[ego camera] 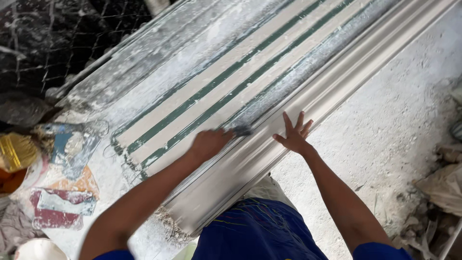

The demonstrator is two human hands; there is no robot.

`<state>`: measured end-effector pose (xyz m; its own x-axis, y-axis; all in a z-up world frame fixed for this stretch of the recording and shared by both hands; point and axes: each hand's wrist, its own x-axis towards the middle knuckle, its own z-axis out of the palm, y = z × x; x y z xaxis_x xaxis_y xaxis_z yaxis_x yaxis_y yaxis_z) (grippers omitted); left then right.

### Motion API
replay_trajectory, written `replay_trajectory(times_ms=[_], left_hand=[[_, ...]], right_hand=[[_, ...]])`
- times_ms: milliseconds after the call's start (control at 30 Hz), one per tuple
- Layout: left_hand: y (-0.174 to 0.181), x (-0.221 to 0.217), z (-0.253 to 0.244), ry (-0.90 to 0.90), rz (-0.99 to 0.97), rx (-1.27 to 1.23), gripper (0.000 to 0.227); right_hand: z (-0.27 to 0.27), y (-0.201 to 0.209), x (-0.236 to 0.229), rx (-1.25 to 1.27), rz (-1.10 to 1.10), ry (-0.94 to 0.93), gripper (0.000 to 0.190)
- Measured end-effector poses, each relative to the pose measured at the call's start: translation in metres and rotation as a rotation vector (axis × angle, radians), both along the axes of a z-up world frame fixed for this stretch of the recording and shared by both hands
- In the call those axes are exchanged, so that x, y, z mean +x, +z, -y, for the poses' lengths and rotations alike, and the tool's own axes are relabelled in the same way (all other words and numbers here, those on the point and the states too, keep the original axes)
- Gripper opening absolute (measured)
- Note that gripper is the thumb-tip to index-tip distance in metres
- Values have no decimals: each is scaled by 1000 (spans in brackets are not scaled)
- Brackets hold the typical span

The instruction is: The person uses a small brush to clean dust and debris from a long white decorative molding piece resting on a workbench. They repeatedly brush along the grooves and edges of the molding, moving from one end to the other and back again.

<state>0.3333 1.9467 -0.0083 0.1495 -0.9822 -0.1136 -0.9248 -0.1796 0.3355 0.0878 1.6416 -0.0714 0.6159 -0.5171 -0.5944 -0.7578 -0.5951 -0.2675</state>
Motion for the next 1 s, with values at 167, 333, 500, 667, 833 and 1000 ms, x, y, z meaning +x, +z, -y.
replay_trajectory(times_ms=[167,333,500,667,833,1000], left_hand=[[15,14,-13,-103,82,-75,52],[-1,-1,165,-58,136,-163,33],[0,-16,306,27,162,-242,33],[16,-15,263,-12,105,19,42],[52,-24,198,5,217,471,66],[51,-22,287,-23,231,421,63]], right_hand=[[-11,-3,0,-16,86,-45,116],[-16,-3,8,-38,75,-84,119],[-17,19,12,104,94,-57,112],[54,53,-26,324,195,384,92],[245,62,-54,52,475,324,65],[378,38,-39,-202,237,127,104]])
